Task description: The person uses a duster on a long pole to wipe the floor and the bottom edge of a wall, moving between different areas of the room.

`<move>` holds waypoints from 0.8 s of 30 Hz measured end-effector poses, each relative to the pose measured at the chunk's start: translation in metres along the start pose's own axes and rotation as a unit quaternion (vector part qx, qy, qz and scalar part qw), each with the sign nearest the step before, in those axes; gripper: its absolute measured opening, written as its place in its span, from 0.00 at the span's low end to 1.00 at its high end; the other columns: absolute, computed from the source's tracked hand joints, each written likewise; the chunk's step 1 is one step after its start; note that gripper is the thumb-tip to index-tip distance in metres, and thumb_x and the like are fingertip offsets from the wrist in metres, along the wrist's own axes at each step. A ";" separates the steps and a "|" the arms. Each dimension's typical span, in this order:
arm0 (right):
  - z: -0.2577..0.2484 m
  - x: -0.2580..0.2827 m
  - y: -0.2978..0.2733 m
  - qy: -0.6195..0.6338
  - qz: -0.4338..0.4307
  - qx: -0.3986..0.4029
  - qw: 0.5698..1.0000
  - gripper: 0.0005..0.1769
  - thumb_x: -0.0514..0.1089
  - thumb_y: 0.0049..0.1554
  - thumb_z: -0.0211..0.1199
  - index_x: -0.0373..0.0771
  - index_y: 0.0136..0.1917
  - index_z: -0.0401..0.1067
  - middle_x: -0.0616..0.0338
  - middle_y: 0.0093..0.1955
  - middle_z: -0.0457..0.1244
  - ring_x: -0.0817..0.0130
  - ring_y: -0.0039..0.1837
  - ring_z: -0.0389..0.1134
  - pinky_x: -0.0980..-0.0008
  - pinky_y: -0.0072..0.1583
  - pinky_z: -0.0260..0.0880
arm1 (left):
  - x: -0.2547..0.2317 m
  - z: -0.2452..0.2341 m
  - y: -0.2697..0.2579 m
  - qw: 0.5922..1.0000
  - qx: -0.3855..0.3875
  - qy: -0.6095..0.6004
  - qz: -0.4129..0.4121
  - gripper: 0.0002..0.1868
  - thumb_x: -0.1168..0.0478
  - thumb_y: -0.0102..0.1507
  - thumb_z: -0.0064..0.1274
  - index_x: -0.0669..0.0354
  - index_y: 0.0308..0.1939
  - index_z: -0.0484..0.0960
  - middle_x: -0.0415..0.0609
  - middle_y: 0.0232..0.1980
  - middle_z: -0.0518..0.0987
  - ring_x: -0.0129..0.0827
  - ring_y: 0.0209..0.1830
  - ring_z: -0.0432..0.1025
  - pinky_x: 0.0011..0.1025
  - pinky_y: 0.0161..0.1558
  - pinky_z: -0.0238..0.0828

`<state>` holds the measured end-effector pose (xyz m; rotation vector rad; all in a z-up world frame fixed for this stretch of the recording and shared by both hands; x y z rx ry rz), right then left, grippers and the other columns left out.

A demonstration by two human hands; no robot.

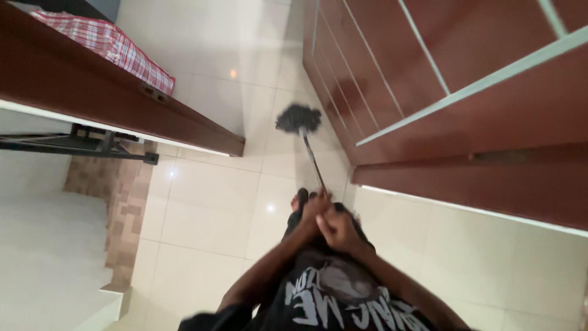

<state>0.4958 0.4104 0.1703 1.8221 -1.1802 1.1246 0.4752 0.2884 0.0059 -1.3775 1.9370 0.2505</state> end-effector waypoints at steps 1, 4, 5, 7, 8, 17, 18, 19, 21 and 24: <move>-0.008 0.001 -0.009 -0.001 -0.004 0.002 1.000 0.22 0.40 0.59 0.64 0.34 0.25 0.63 0.49 0.24 0.58 0.57 0.26 0.61 0.60 0.33 0.57 | -0.013 0.010 -0.006 1.000 0.014 0.008 -0.012 0.45 0.50 0.43 0.65 0.63 0.63 0.73 0.64 0.71 0.64 0.58 0.48 0.77 0.46 0.47 0.77; -0.021 -0.020 -0.033 -0.093 -0.127 -0.049 0.986 0.17 0.41 0.57 0.61 0.37 0.27 0.66 0.51 0.27 0.61 0.55 0.30 0.63 0.55 0.37 0.59 | -0.018 0.031 0.011 0.998 0.014 0.034 -0.044 0.40 0.50 0.50 0.61 0.60 0.65 0.72 0.63 0.71 0.66 0.58 0.46 0.78 0.48 0.45 0.78; -0.018 -0.040 -0.026 -0.055 -0.107 -0.049 0.992 0.16 0.42 0.61 0.62 0.36 0.31 0.69 0.48 0.31 0.63 0.53 0.32 0.65 0.60 0.36 0.62 | -0.013 0.036 0.026 0.998 -0.006 0.032 -0.054 0.38 0.51 0.53 0.59 0.59 0.66 0.71 0.63 0.71 0.67 0.59 0.46 0.78 0.48 0.44 0.78; -0.015 -0.084 -0.006 -0.012 -0.005 -0.022 1.000 0.19 0.43 0.61 0.65 0.34 0.31 0.67 0.47 0.30 0.60 0.57 0.29 0.61 0.59 0.35 0.61 | -0.004 0.045 0.055 0.995 -0.056 0.005 -0.084 0.35 0.51 0.58 0.57 0.57 0.68 0.71 0.62 0.70 0.69 0.59 0.45 0.79 0.49 0.43 0.78; -0.016 -0.099 -0.001 -0.024 0.000 -0.014 1.000 0.20 0.43 0.61 0.66 0.33 0.31 0.67 0.47 0.29 0.60 0.57 0.29 0.61 0.60 0.36 0.61 | -0.004 0.052 0.069 0.992 -0.082 -0.010 -0.093 0.33 0.51 0.60 0.55 0.56 0.69 0.70 0.61 0.70 0.70 0.59 0.45 0.79 0.49 0.42 0.78; -0.092 -0.050 -0.126 0.036 -0.017 -0.024 0.999 0.15 0.37 0.62 0.61 0.32 0.34 0.66 0.50 0.32 0.61 0.56 0.32 0.62 0.61 0.38 0.62 | -0.117 0.148 -0.010 0.988 -0.063 -0.005 -0.137 0.26 0.53 0.66 0.52 0.55 0.67 0.71 0.62 0.72 0.67 0.59 0.47 0.80 0.49 0.44 0.79; -0.102 -0.035 -0.154 -0.002 -0.018 -0.044 0.999 0.09 0.38 0.64 0.59 0.33 0.42 0.67 0.48 0.37 0.62 0.53 0.37 0.64 0.59 0.42 0.65 | -0.136 0.161 -0.028 0.988 -0.048 -0.003 -0.150 0.25 0.54 0.65 0.52 0.56 0.66 0.72 0.64 0.73 0.65 0.60 0.47 0.79 0.49 0.43 0.79; -0.120 -0.027 -0.170 -0.047 -0.029 -0.072 0.996 0.05 0.39 0.66 0.57 0.35 0.49 0.69 0.46 0.42 0.64 0.50 0.43 0.67 0.58 0.46 0.68 | -0.152 0.169 -0.037 0.988 -0.040 0.004 -0.150 0.25 0.54 0.64 0.52 0.57 0.65 0.72 0.65 0.74 0.62 0.60 0.47 0.79 0.49 0.43 0.79; -0.139 -0.015 -0.199 -0.140 -0.034 -0.043 0.989 0.13 0.41 0.62 0.57 0.33 0.58 0.68 0.42 0.44 0.66 0.46 0.44 0.69 0.54 0.47 0.70 | -0.178 0.185 -0.057 0.992 -0.098 0.025 -0.079 0.28 0.56 0.58 0.54 0.58 0.63 0.73 0.69 0.71 0.62 0.61 0.51 0.78 0.48 0.44 0.79; -0.135 -0.037 -0.217 -0.268 0.112 0.071 0.954 0.26 0.45 0.60 0.57 0.35 0.69 0.66 0.38 0.42 0.68 0.40 0.45 0.71 0.48 0.49 0.71 | -0.183 0.204 -0.056 0.986 -0.131 0.075 -0.070 0.19 0.58 0.66 0.51 0.54 0.61 0.74 0.61 0.74 0.66 0.55 0.63 0.78 0.43 0.48 0.81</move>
Point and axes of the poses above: each hand's wrist, its own y-axis towards the middle knuckle, its own z-axis out of the palm, x = y × z, the point moved 1 cm from there along y, towards the middle knuckle
